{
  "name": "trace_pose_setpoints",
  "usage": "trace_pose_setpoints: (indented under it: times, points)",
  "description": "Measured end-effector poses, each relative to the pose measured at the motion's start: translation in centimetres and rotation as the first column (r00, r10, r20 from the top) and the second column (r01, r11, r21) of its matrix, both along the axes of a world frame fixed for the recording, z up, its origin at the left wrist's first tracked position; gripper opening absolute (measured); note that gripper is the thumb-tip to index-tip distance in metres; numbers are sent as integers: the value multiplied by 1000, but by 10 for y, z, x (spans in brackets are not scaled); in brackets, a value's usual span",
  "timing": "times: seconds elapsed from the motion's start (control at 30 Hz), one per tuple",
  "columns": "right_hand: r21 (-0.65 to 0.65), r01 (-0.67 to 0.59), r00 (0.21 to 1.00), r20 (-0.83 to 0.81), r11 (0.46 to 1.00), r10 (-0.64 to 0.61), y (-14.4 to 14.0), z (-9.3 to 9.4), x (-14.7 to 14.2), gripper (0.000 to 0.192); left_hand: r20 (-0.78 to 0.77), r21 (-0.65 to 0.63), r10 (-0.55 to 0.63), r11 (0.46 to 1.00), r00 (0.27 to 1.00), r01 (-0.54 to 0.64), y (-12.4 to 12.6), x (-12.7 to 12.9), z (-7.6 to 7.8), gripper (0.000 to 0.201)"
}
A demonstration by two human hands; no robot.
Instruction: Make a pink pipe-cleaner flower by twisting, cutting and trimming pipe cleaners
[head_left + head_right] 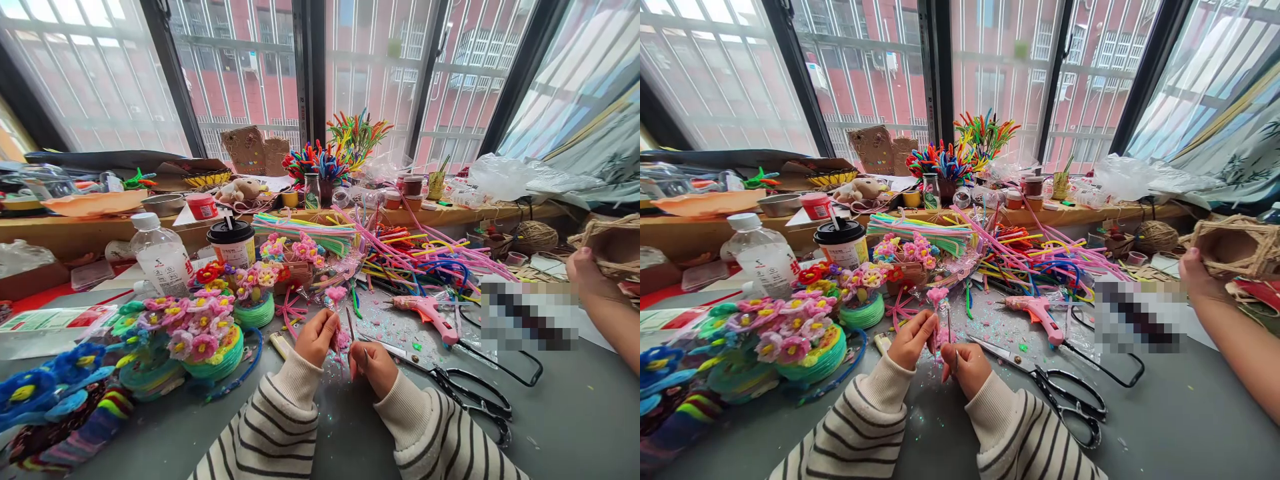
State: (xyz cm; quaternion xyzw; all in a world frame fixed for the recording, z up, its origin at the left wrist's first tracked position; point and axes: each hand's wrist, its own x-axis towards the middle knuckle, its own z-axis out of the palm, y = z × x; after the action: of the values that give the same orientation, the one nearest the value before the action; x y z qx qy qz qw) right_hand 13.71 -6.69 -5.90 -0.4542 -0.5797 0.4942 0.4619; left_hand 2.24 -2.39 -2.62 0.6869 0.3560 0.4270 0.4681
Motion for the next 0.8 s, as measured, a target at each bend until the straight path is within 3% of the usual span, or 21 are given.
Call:
trace_pose_setpoints:
  times: [0.17, 0.37, 0.5, 0.8]
  points:
    - [-24, 14, 1000, -9, 1000, -14, -1, 2, 0, 58, 25, 54, 81, 995, 996, -82, 1, -1, -3, 27]
    - [84, 117, 993, 21, 990, -119, -5, 17, -2, 38, 39, -4, 27, 1000, 999, -26, 0, -2, -1, 24]
    - [82, 177, 983, 29, 981, -180, -4, 18, 0, 32, 97, -41, 35, 999, 995, -31, 1, 0, -2, 25]
    - [96, 130, 987, 83, 987, -138, -5, 15, 0, 32, 162, -132, 81, 989, 983, -60, -3, 2, 5, 23]
